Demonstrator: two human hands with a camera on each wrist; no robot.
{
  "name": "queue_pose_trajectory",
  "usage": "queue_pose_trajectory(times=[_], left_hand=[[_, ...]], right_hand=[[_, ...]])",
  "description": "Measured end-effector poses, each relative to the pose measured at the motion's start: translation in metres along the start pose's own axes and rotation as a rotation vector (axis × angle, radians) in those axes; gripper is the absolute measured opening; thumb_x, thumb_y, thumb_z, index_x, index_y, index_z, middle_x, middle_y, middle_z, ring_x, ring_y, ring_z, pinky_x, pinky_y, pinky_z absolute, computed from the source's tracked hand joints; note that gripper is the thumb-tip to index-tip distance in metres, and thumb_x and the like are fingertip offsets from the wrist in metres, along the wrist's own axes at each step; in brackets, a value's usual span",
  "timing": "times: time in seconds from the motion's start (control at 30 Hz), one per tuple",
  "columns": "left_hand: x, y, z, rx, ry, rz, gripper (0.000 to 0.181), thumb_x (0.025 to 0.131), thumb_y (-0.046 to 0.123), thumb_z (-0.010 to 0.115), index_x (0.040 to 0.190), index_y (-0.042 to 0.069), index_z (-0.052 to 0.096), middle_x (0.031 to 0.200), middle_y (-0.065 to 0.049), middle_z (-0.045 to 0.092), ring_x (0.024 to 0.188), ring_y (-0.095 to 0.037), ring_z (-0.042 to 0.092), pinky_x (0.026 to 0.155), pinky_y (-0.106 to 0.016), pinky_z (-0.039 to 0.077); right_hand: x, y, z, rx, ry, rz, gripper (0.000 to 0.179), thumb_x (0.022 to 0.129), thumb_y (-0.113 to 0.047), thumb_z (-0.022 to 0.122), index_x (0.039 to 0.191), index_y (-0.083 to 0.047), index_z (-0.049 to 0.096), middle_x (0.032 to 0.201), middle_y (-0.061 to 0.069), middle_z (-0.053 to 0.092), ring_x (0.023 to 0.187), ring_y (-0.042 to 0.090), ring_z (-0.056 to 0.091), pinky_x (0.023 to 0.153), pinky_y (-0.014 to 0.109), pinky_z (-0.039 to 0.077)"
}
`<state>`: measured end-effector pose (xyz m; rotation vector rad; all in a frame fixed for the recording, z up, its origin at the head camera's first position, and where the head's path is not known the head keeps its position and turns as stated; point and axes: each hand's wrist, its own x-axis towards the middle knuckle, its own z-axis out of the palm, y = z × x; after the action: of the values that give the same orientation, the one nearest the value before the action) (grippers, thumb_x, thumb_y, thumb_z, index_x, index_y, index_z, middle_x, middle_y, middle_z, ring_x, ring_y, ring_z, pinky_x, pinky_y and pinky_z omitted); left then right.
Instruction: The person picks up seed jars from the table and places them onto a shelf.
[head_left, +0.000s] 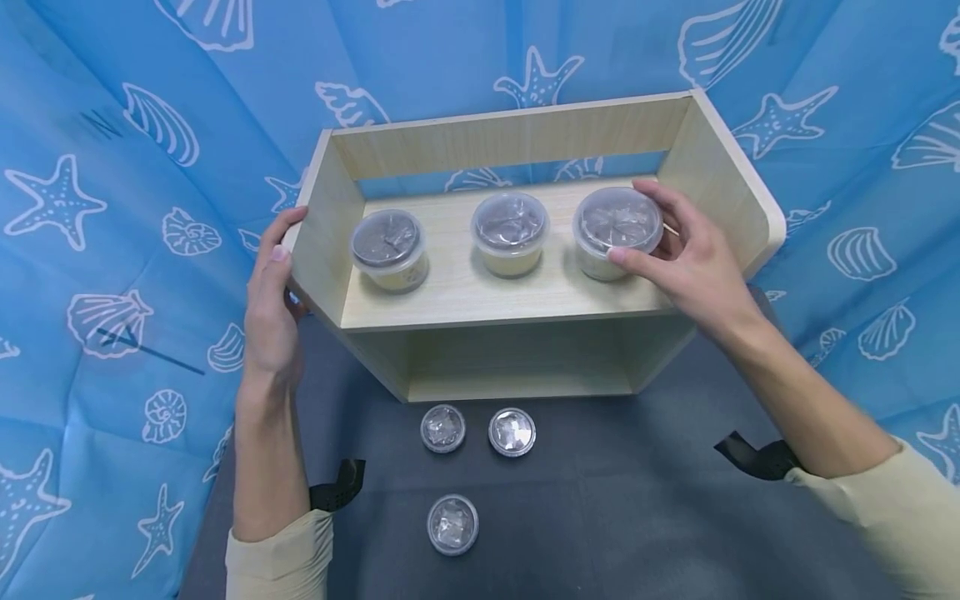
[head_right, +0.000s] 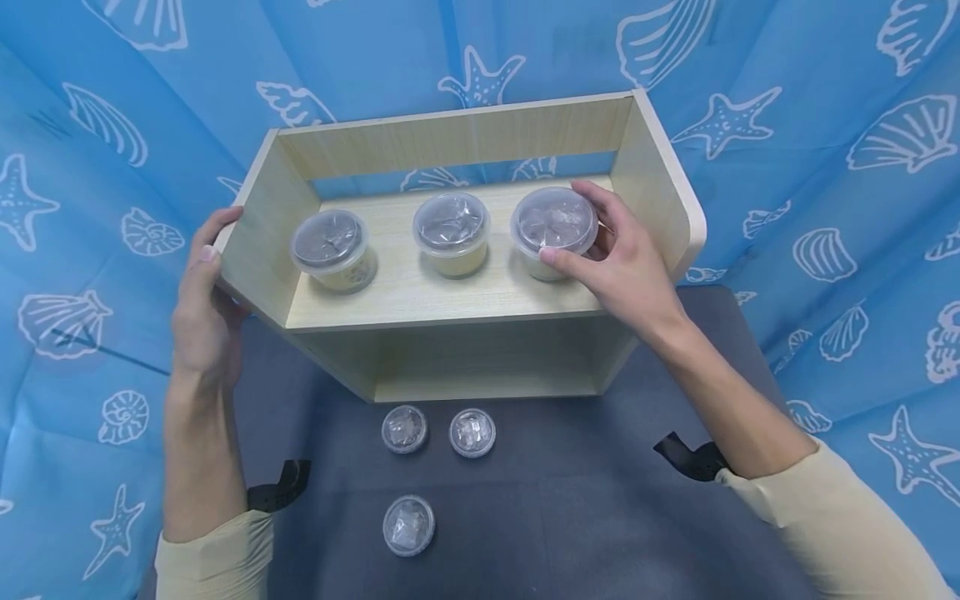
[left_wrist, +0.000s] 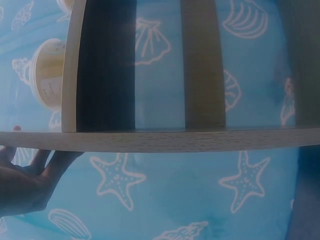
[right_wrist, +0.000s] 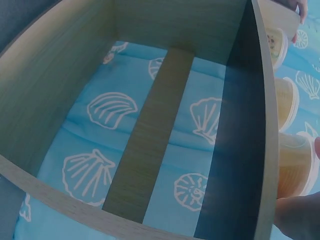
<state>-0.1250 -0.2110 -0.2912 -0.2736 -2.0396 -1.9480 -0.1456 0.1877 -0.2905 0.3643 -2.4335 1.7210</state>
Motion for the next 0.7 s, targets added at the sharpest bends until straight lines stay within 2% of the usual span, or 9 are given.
queue_pose_trajectory(times=[0.2, 0.33, 0.7], left_hand=[[0.0003, 0.0001, -0.0001, 0.000, -0.004, 0.010, 0.046, 0.104, 0.030, 0.032, 0.145, 0.020, 0.049, 0.138, -0.010, 0.041, 0.107, -0.029, 0.043, 0.073, -0.041, 0.036], [0.0002, 0.0002, 0.0005, -0.002, -0.002, 0.008, 0.046, 0.104, 0.031, 0.032, 0.145, 0.020, 0.049, 0.139, -0.010, 0.041, 0.107, -0.029, 0.043, 0.075, -0.042, 0.035], [0.0005, 0.0007, 0.0002, -0.001, -0.003, -0.005, 0.046, 0.104, 0.030, 0.032, 0.145, 0.021, 0.049, 0.139, -0.009, 0.041, 0.109, -0.028, 0.043, 0.076, -0.043, 0.033]], right_hand=[[0.0034, 0.0078, 0.0039, 0.053, 0.025, 0.018, 0.072, 0.090, -0.007, 0.072, 0.151, -0.008, 0.035, 0.140, 0.017, 0.052, 0.123, 0.014, 0.052, 0.099, 0.014, 0.040], [0.0045, 0.0090, 0.0052, 0.073, 0.024, 0.029, 0.070, 0.091, -0.007, 0.071, 0.151, -0.006, 0.035, 0.140, 0.018, 0.051, 0.121, 0.013, 0.053, 0.097, 0.015, 0.041], [0.0052, 0.0076, 0.0052, 0.005, 0.012, 0.087, 0.073, 0.093, -0.017, 0.069, 0.155, -0.011, 0.031, 0.149, 0.018, 0.044, 0.133, 0.021, 0.046, 0.103, 0.015, 0.037]])
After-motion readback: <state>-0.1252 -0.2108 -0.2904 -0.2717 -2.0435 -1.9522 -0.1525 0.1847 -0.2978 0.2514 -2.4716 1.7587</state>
